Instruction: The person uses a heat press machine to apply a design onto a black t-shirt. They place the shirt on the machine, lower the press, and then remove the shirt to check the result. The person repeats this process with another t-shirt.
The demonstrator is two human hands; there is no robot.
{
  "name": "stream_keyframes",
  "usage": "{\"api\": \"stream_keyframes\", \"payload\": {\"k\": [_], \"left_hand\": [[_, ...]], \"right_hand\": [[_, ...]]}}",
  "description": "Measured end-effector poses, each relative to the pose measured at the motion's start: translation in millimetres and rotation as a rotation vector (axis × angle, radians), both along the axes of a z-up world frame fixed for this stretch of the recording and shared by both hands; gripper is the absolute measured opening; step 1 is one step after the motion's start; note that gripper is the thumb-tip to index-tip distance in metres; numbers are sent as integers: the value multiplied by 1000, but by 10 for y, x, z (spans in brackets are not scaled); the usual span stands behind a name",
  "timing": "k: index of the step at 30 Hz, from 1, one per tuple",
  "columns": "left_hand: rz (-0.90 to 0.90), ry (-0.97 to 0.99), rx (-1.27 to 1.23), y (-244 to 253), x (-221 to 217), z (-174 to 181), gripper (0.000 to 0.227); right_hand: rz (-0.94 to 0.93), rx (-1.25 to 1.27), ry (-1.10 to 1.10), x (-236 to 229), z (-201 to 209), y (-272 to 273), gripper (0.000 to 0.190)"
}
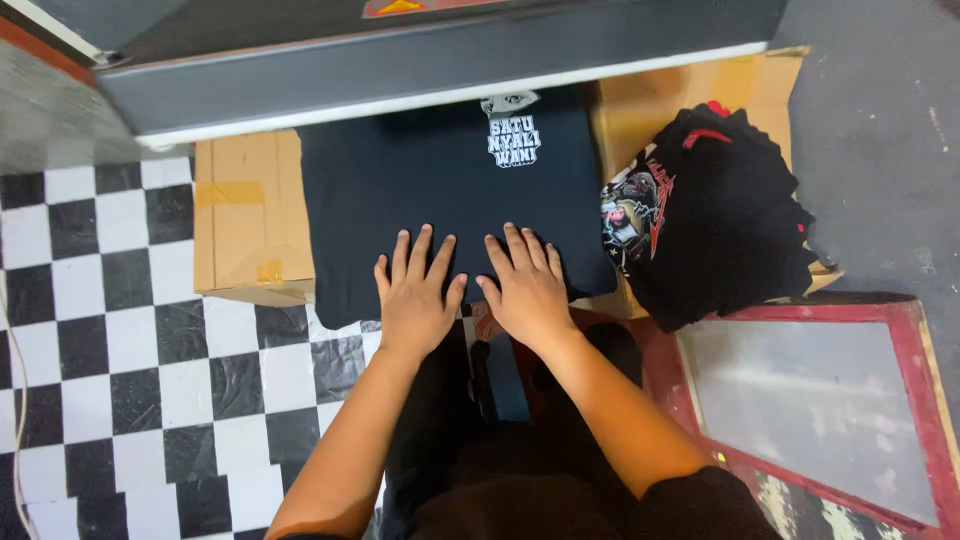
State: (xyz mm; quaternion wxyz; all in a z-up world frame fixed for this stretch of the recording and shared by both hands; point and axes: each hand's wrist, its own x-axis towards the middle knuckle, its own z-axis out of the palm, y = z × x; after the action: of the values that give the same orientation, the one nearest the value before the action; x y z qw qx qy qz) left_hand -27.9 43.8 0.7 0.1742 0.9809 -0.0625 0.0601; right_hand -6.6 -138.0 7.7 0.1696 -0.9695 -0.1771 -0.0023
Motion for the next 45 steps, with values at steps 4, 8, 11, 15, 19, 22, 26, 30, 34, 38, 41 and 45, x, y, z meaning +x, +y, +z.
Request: {"api": "stream_keyframes", "payload": {"k": [4,8,11,15,19,22,26,30,34,38,41,45], "left_hand": [[8,48,10,-18,10,55,55],[-9,94,63,-37,-1,88,57],[-15,174,84,-53,17,201,64],[14,390,29,-55,13,666,74],[53,435,-16,-21,-30,1490,68],[19,370,-87,15,-90,2164,56],[-50,222,-228,30,0,2928,44],[-91,96,-263,35,198,3512,39],[-156,-102,-252,88,547,3990,37],[-213,-357,-240,124,876,4416,43],[-219,-530,-172,126,1132,4711,50],[-203,-716,-83,145,1544,4911,57]], "right_hand": [[13,-67,45,78,103,34,61],[28,-60,124,95,154,28,61],[54,-39,157,138,221,-9,61],[81,137,293,186,596,-90,57],[124,99,211,113,1511,-132,53],[135,184,154,93,2221,-161,49],[147,288,129,154,3010,-168,44],[191,372,-1,345,3519,-124,39],[244,400,-223,673,3877,-48,40],[236,350,-418,990,4194,47,44],[229,330,-570,1228,4436,124,45],[195,229,-783,1511,4715,252,47]]}}
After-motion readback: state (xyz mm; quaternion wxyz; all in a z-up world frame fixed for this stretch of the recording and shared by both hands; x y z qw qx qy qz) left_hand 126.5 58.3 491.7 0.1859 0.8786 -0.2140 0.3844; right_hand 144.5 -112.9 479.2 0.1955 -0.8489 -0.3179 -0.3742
